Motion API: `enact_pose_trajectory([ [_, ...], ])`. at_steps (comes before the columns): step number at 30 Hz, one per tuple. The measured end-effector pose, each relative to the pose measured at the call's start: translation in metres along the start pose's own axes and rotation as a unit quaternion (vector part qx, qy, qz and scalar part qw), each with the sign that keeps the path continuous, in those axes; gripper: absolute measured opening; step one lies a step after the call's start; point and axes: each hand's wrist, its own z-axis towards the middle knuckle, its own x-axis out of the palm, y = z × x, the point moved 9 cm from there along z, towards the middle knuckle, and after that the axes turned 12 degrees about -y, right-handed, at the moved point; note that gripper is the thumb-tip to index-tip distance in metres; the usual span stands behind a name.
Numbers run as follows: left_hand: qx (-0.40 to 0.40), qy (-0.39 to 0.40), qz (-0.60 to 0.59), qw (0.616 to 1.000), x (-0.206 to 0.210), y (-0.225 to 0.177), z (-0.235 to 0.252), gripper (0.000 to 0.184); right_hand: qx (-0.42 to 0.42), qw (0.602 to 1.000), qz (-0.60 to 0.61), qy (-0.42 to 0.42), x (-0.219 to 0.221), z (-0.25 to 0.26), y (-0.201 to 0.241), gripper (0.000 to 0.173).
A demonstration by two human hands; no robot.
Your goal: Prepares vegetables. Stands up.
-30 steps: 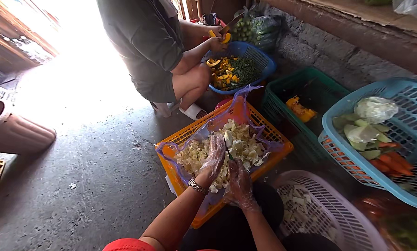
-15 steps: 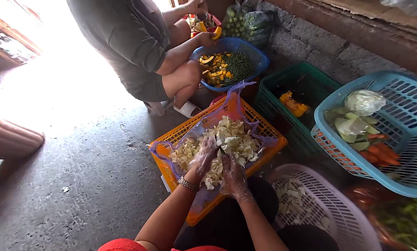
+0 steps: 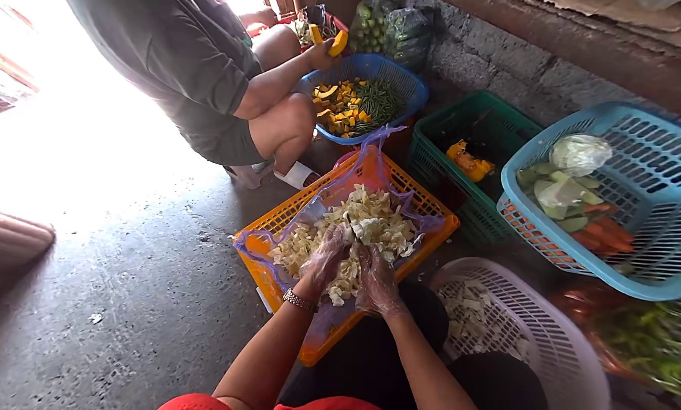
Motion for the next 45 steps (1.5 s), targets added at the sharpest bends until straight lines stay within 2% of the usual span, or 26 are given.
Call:
enact_pose_trajectory([
  [3, -0.001, 0.016, -0.051, 0.999, -0.007, -0.001, 0.009, 0.024, -0.004, 0.999, -0.030, 0.012, 0.001, -0.003, 0.000, 0.049],
  [9, -0.026, 0.059, -0.088, 0.994, -0.003, 0.016, 0.016, 0.029, -0.004, 0.999, -0.038, 0.021, 0.005, -0.002, -0.002, 0.050],
  [14, -0.014, 0.098, -0.093, 0.991, 0.008, 0.011, 0.009, 0.030, -0.001, 1.000, 0.001, -0.001, 0.000, 0.002, -0.003, 0.048],
  [21, -0.043, 0.134, -0.139, 0.980, 0.005, 0.010, 0.010, 0.035, -0.001, 1.000, -0.006, 0.003, -0.001, -0.002, -0.001, 0.049],
  [27, -0.031, 0.148, -0.107, 0.983, 0.010, 0.010, 0.001, 0.033, 0.009, 1.000, 0.012, 0.001, -0.002, 0.001, -0.004, 0.048],
  [33, -0.118, 0.214, -0.150, 0.958, 0.014, 0.013, -0.005, 0.041, 0.011, 1.000, 0.023, -0.002, -0.004, 0.004, -0.004, 0.047],
  [35, -0.107, 0.212, -0.128, 0.963, 0.012, 0.013, -0.007, 0.038, 0.014, 0.999, 0.028, -0.007, -0.004, 0.004, -0.006, 0.046],
  [37, -0.055, 0.182, -0.092, 0.977, 0.006, 0.007, -0.004, 0.032, 0.013, 0.999, 0.045, -0.009, -0.005, 0.003, -0.006, 0.047],
  [40, 0.001, 0.163, -0.052, 0.985, 0.000, -0.006, -0.005, 0.037, 0.019, 0.993, 0.113, -0.030, -0.013, 0.000, -0.005, 0.045],
  [45, 0.001, 0.206, -0.055, 0.977, 0.000, -0.017, -0.010, 0.042, 0.031, 0.970, 0.235, -0.059, -0.016, -0.002, -0.015, 0.043],
])
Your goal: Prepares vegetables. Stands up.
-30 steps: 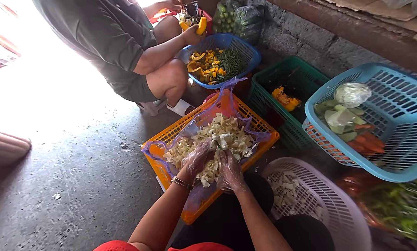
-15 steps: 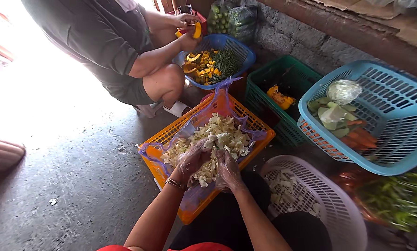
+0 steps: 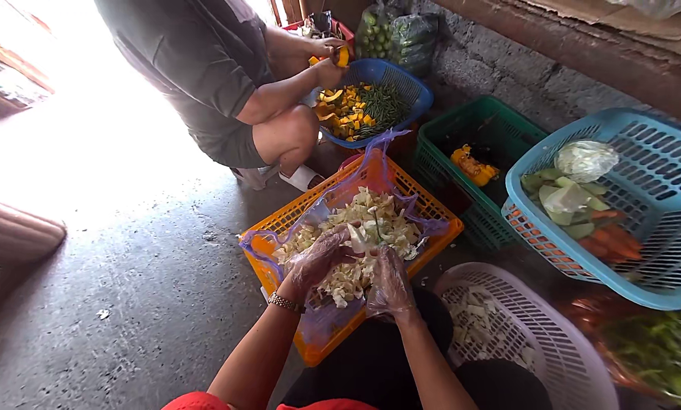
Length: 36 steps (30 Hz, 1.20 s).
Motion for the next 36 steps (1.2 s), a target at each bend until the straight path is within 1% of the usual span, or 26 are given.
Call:
enact_pose_trajectory([
  [3, 0.006, -0.003, 0.000, 1.000, -0.004, -0.003, 0.001, 0.039, 0.004, 0.999, 0.041, -0.004, 0.000, -0.001, -0.001, 0.042],
  [5, 0.021, -0.020, 0.013, 0.999, -0.011, -0.004, 0.002, 0.036, 0.027, 0.999, 0.031, 0.020, 0.005, -0.002, -0.005, 0.043],
  [6, 0.027, -0.036, 0.024, 0.999, -0.016, -0.003, 0.005, 0.035, 0.047, 0.998, 0.017, 0.045, 0.008, -0.004, -0.007, 0.044],
  [8, 0.031, -0.076, 0.084, 0.993, -0.026, 0.003, 0.010, 0.034, 0.073, 0.994, -0.003, 0.085, 0.012, -0.007, -0.010, 0.046],
  [11, 0.045, -0.123, 0.227, 0.965, -0.035, 0.003, 0.015, 0.032, 0.067, 0.993, -0.013, 0.093, 0.014, -0.008, -0.008, 0.046],
  [13, 0.062, -0.140, 0.260, 0.954, -0.038, 0.001, 0.017, 0.032, 0.061, 0.993, -0.015, 0.096, 0.014, -0.007, -0.008, 0.045],
  [14, 0.065, -0.145, 0.250, 0.955, -0.038, 0.000, 0.018, 0.031, 0.059, 0.993, -0.017, 0.099, 0.014, -0.007, -0.007, 0.045],
  [16, 0.063, -0.141, 0.195, 0.969, -0.034, -0.003, 0.017, 0.029, 0.059, 0.992, -0.025, 0.107, 0.016, -0.008, -0.007, 0.045],
  [18, 0.086, -0.123, 0.141, 0.979, -0.027, -0.006, 0.021, 0.022, 0.058, 0.989, -0.032, 0.129, 0.019, -0.010, -0.007, 0.046],
  [19, 0.101, -0.113, 0.126, 0.980, -0.023, -0.007, 0.024, 0.023, 0.056, 0.988, -0.033, 0.141, 0.022, -0.011, -0.007, 0.045],
  [21, 0.109, -0.094, 0.147, 0.979, -0.017, -0.011, 0.025, 0.039, 0.062, 0.984, -0.028, 0.162, 0.026, -0.014, -0.007, 0.045],
  [22, 0.111, -0.091, 0.160, 0.977, -0.013, -0.016, 0.025, 0.041, 0.062, 0.984, -0.025, 0.168, 0.028, -0.014, -0.007, 0.045],
  [24, 0.127, -0.112, 0.167, 0.971, -0.014, -0.025, 0.025, 0.031, 0.062, 0.983, -0.016, 0.170, 0.028, -0.014, -0.007, 0.044],
  [25, 0.129, -0.136, 0.163, 0.969, -0.020, -0.029, 0.025, 0.028, 0.064, 0.983, -0.014, 0.171, 0.027, -0.014, -0.007, 0.044],
  [27, 0.126, -0.184, 0.145, 0.964, -0.041, -0.029, 0.030, 0.027, 0.072, 0.983, -0.004, 0.169, 0.026, -0.014, -0.010, 0.042],
  [28, 0.123, -0.191, 0.151, 0.962, -0.050, -0.027, 0.032, 0.026, 0.073, 0.983, 0.003, 0.167, 0.026, -0.013, -0.010, 0.042],
  [30, 0.100, -0.159, 0.231, 0.955, -0.059, -0.019, 0.032, 0.030, 0.077, 0.985, 0.007, 0.156, 0.025, -0.012, -0.011, 0.042],
  [32, 0.039, -0.109, 0.344, 0.932, -0.066, -0.002, 0.023, 0.041, 0.069, 0.989, 0.009, 0.133, 0.025, -0.014, -0.008, 0.043],
  [34, 0.010, -0.112, 0.423, 0.899, -0.078, 0.010, 0.015, 0.053, 0.039, 0.993, 0.054, 0.099, 0.016, -0.015, 0.004, 0.043],
  [36, 0.024, -0.137, 0.483, 0.865, -0.093, 0.019, 0.017, 0.057, 0.011, 0.993, 0.117, 0.020, -0.004, -0.011, 0.014, 0.039],
])
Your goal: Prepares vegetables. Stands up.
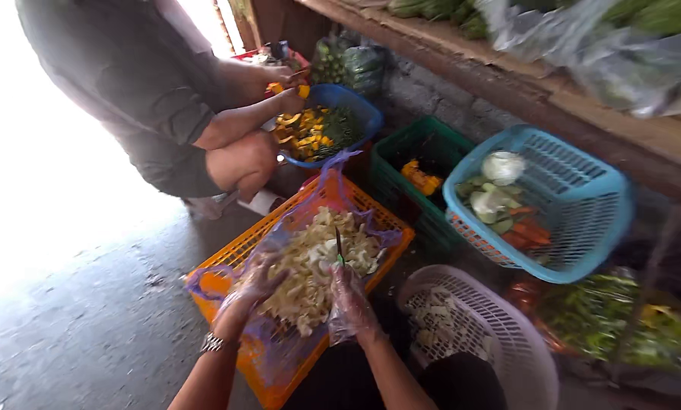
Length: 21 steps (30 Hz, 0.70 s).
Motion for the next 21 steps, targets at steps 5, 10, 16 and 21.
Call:
enact_pose_trajectory([
  [5, -0.058, -0.001, 0.090, 0.994, -0.004, 0.031, 0.000, 0.067, -0.098, 0.982, -0.030, -0.160, -0.110, 0.019, 0.075, 0.027],
  [10, 0.022, -0.062, 0.020, 0.998, -0.006, 0.014, -0.003, 0.052, -0.140, 0.876, -0.300, -0.350, -0.260, 0.046, 0.150, 0.046],
  [16, 0.045, -0.068, -0.094, 0.992, 0.014, -0.038, -0.019, 0.043, -0.125, 0.822, -0.457, -0.315, -0.286, 0.112, 0.147, 0.088],
  [21, 0.077, -0.076, -0.133, 0.985, 0.012, -0.068, -0.029, 0.037, -0.129, 0.829, -0.433, -0.330, -0.276, 0.132, 0.134, 0.064],
])
